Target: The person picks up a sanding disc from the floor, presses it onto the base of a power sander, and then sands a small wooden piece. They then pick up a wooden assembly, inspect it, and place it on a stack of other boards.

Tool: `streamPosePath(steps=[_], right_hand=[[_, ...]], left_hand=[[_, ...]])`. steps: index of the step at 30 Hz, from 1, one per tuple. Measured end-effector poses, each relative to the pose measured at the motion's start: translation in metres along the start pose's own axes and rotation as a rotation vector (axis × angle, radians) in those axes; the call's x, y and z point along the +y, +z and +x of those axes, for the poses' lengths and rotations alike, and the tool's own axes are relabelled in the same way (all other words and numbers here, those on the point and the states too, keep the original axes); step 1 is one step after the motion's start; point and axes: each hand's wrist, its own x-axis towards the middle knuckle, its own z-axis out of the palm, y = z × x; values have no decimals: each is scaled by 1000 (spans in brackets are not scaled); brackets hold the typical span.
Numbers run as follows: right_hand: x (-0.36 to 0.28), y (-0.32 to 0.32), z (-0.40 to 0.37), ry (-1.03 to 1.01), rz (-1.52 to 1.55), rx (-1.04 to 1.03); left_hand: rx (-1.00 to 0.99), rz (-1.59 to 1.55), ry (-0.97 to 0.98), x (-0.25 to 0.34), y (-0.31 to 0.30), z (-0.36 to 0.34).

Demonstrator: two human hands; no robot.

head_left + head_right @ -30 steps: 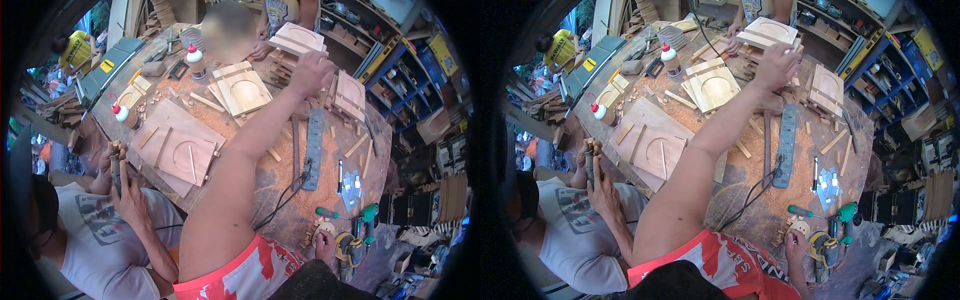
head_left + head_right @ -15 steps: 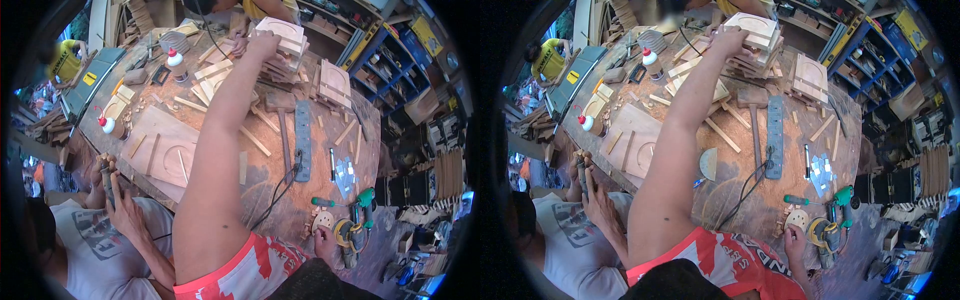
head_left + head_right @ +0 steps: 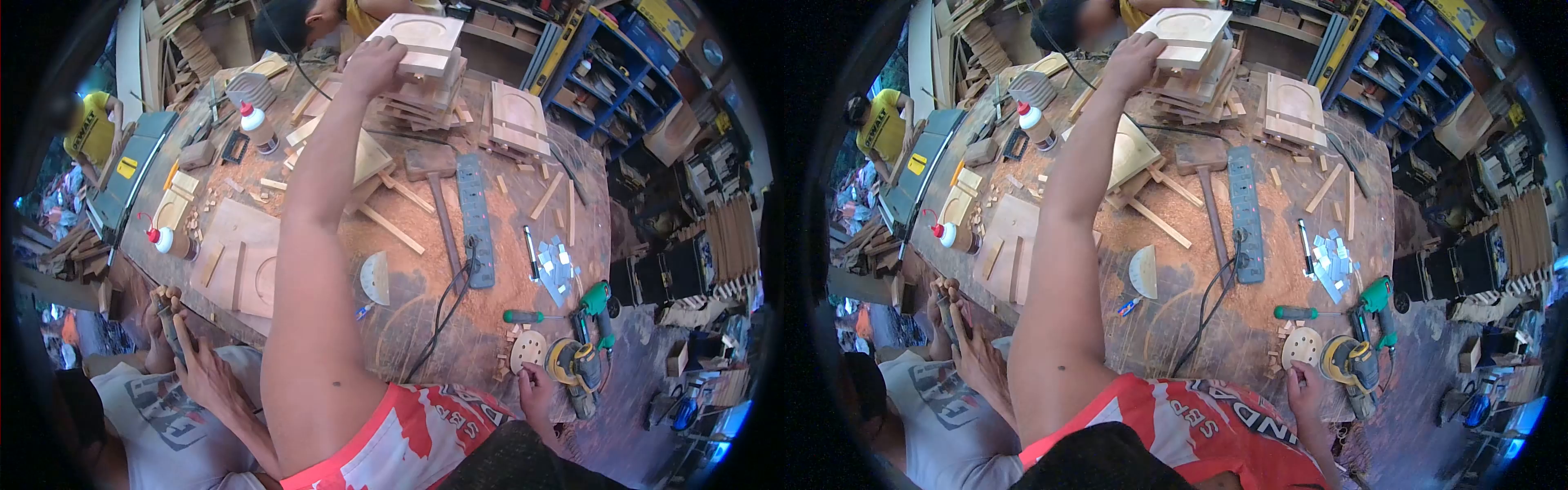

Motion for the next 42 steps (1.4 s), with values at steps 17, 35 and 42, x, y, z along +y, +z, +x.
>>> streamPosePath(steps=[17, 35, 42], right_hand=[[-88, -21, 96, -106, 699, -12], [-122, -87, 52, -450, 795, -331], [-101, -100, 24, -644, 567, -225]], left_hand=[[460, -444, 259, 217, -111, -115], [40, -1897, -936, 433, -190, -188], [47, -2153, -1123, 472, -206, -201]])
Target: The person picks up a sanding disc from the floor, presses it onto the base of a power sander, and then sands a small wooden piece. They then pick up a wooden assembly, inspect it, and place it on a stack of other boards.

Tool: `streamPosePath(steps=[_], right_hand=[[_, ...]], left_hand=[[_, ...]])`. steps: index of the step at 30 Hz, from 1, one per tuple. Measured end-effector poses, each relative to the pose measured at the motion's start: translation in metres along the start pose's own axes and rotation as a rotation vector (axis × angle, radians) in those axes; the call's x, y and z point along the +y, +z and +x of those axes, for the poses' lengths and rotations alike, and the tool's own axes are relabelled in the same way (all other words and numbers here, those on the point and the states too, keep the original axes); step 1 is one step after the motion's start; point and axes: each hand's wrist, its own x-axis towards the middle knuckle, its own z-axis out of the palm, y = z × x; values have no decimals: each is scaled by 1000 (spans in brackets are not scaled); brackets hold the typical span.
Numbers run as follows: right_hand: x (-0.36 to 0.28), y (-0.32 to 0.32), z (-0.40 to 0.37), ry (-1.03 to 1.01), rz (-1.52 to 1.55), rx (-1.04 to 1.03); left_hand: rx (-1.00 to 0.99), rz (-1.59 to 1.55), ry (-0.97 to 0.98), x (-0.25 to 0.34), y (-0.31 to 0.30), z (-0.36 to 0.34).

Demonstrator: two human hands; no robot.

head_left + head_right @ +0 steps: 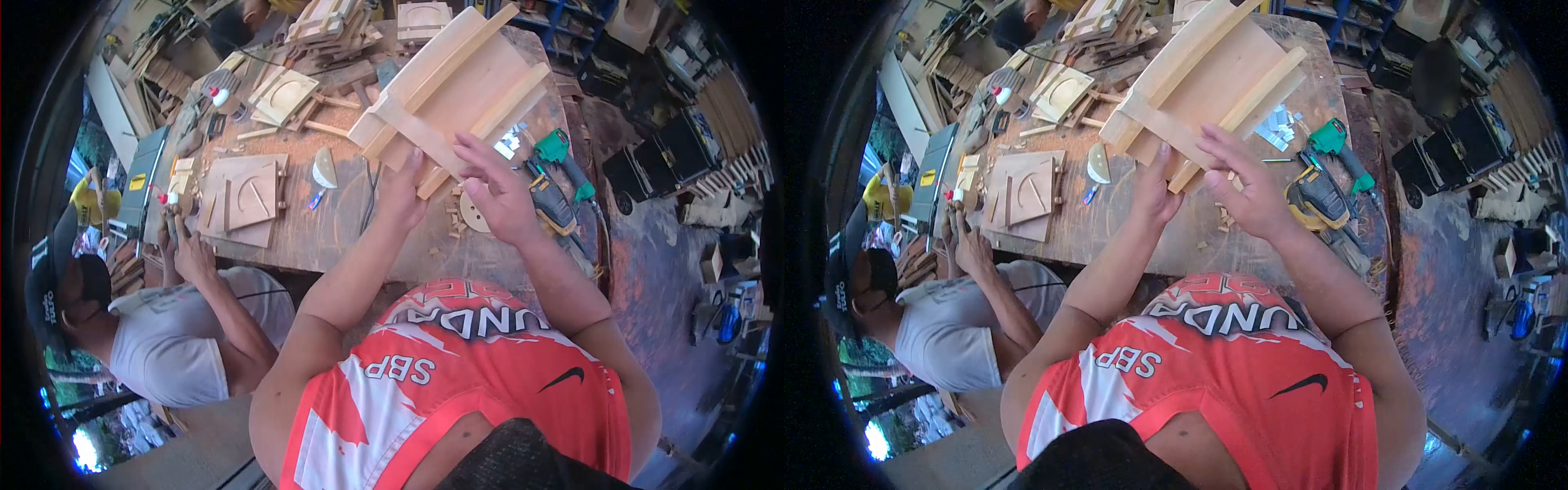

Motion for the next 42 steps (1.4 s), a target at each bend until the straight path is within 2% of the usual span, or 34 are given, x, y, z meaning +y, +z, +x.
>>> streamPosePath(steps=[1, 10, 12, 15, 21, 25, 27, 29, 31, 38, 40, 42], right_hand=[[1, -2, -4, 0, 5, -11], [18, -26, -44, -40, 155, 109], [22, -30, -50, 130, 230, 200], [22, -27, -48, 247, 312, 293], [15, -16, -35, 338, 544, 240], [25, -9, -34, 374, 557, 241], [28, -5, -33, 474, 545, 248], [30, -1, -33, 487, 556, 265], [31, -1, -33, 477, 622, 230], [46, 8, -26, 427, 701, 228], [50, 7, -24, 411, 753, 211], [53, 6, -18, 426, 770, 176]], left_hand=[[-5, -47, -53, -3, 0, -3], [4, -105, -26, -19, 0, -31], [-12, -149, -20, -21, -9, -33], [-31, -202, -21, -21, -13, -40], [-66, -272, -94, -27, -17, -49], [-108, -361, -156, -32, -25, -49], [-111, -340, -127, -30, -24, -47], [-103, -330, -119, -27, -25, -48], [-106, -170, -87, -24, -25, -48], [-169, -77, -39, -7, -42, -43], [-267, -39, -2, -4, -52, -41], [-276, 44, 6, 14, -45, -42]])
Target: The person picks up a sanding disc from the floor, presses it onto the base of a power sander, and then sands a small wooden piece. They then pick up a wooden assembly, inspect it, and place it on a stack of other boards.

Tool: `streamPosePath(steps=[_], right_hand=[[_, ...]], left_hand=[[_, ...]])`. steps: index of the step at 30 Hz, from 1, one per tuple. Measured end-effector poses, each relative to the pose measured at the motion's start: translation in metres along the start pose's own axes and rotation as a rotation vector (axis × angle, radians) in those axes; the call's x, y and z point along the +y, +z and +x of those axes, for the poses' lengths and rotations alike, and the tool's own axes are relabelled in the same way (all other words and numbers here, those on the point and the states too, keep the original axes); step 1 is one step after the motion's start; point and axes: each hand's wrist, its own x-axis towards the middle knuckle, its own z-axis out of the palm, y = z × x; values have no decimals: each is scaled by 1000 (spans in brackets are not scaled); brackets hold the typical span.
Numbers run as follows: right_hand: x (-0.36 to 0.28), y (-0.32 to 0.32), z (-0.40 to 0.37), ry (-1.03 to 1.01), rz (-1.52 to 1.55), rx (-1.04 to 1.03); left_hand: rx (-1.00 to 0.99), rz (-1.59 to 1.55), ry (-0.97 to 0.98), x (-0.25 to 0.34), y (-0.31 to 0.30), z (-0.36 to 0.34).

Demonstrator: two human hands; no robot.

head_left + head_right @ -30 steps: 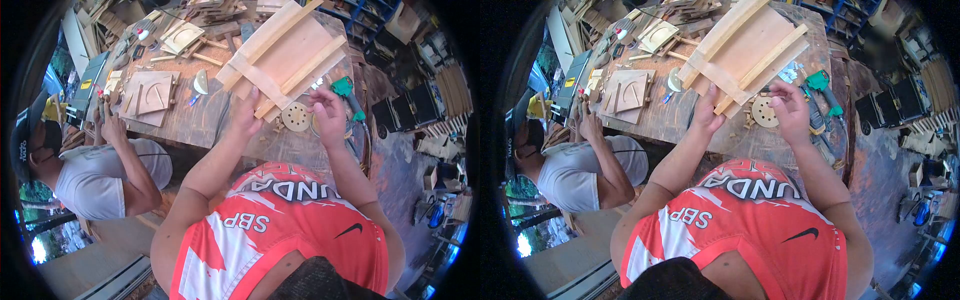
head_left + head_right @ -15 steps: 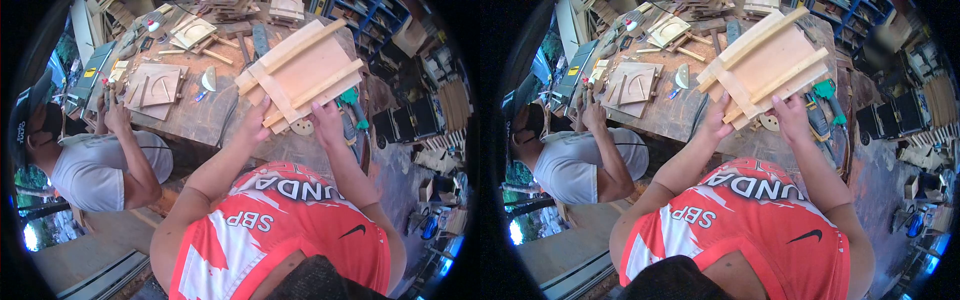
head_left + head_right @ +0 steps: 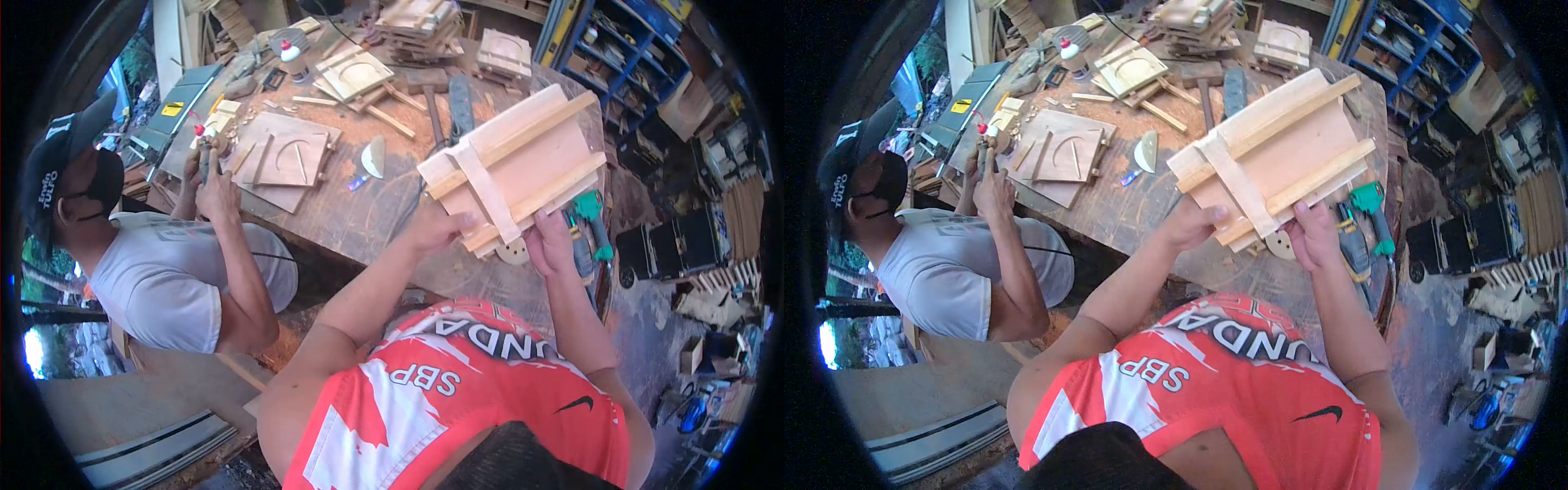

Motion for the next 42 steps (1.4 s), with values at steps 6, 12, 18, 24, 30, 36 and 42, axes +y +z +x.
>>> streamPosePath(steps=[6, 12, 18, 24, 30, 36, 42], right_hand=[[5, -2, 26, 92, -217, 40], [75, -79, -24, -133, -1269, 9], [96, -94, -81, -169, -1632, -38], [105, -95, -82, -125, -1719, 28], [104, -95, -77, -124, -1784, -20], [113, -106, -78, -144, -1826, -12], [110, -110, -77, 4, -1847, -38]], left_hand=[[190, 62, 73, 5, -14, 11], [308, 1029, 536, 99, -40, 81], [194, 1680, 961, 176, -96, 200], [253, 2057, 996, 195, -171, 309], [278, 2274, 825, 198, -226, 382], [226, 2328, 791, 199, -267, 421], [198, 2352, 757, 202, -277, 440]])
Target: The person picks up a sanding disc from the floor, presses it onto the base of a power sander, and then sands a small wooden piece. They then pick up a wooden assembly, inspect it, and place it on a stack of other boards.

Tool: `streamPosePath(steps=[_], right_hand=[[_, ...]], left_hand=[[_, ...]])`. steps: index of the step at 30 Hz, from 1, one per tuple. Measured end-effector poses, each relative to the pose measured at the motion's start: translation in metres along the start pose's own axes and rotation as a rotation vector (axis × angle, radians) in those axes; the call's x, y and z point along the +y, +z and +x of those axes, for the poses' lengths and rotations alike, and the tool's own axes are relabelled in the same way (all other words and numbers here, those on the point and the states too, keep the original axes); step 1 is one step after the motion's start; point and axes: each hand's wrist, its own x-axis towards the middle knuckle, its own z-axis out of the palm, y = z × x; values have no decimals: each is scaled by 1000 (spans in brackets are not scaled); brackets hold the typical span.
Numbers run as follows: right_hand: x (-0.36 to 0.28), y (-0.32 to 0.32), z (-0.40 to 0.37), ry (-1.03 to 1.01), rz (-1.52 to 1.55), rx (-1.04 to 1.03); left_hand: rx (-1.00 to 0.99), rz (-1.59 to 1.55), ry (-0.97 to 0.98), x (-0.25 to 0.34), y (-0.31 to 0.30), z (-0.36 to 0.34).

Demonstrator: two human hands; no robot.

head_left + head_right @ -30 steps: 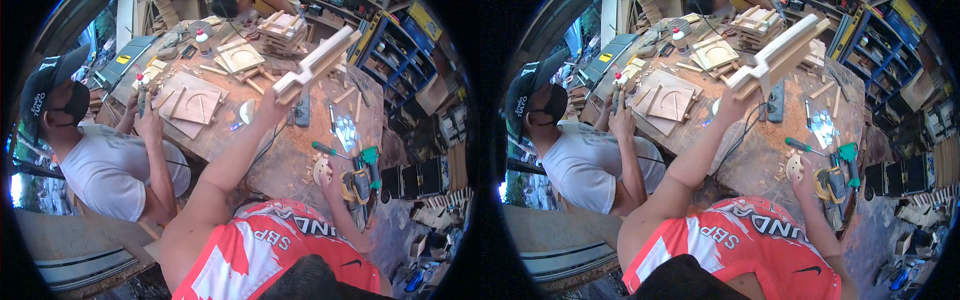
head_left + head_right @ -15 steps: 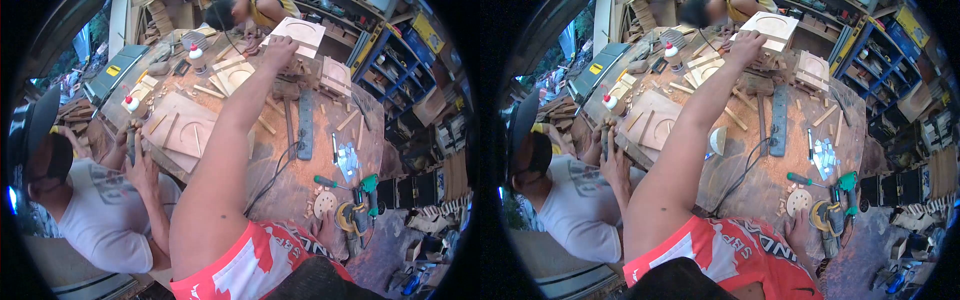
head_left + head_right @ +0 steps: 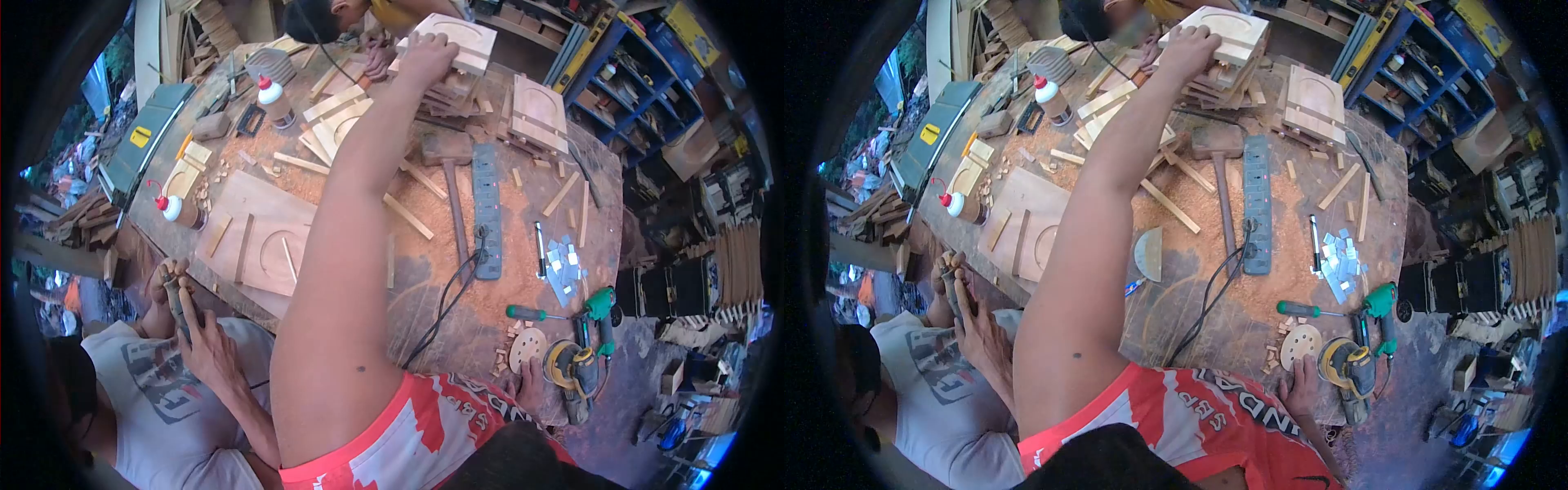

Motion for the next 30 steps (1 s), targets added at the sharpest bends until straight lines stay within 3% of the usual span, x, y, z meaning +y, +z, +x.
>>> streamPosePath(steps=[4, 7, 10, 12, 15, 16, 23, 25, 30], right_hand=[[4, 8, -3, -25, 13, 14], [10, 8, 0, -50, 20, 4], [7, 6, 0, -64, 8, 1], [14, 10, -1, -91, 2, -8], [7, 1, -1, -88, -70, -46], [10, 3, 0, -106, -61, -68], [-8, -5, 5, -36, -77, -42], [-15, -8, 5, -21, -64, -30], [-16, -5, -1, 12, -39, 9]], left_hand=[[-126, -47, -8, -12, 23, 12], [-323, -48, -98, -8, 8, 20], [-320, -197, -231, 6, -26, 6], [-121, -144, -197, 24, -26, -12], [229, -423, -80, 66, -54, -69], [265, -510, -96, 89, -62, -94], [74, -1012, -280, 223, -110, -242], [-88, -1104, -367, 240, -124, -267], [-185, -1168, -264, 253, -129, -294]])
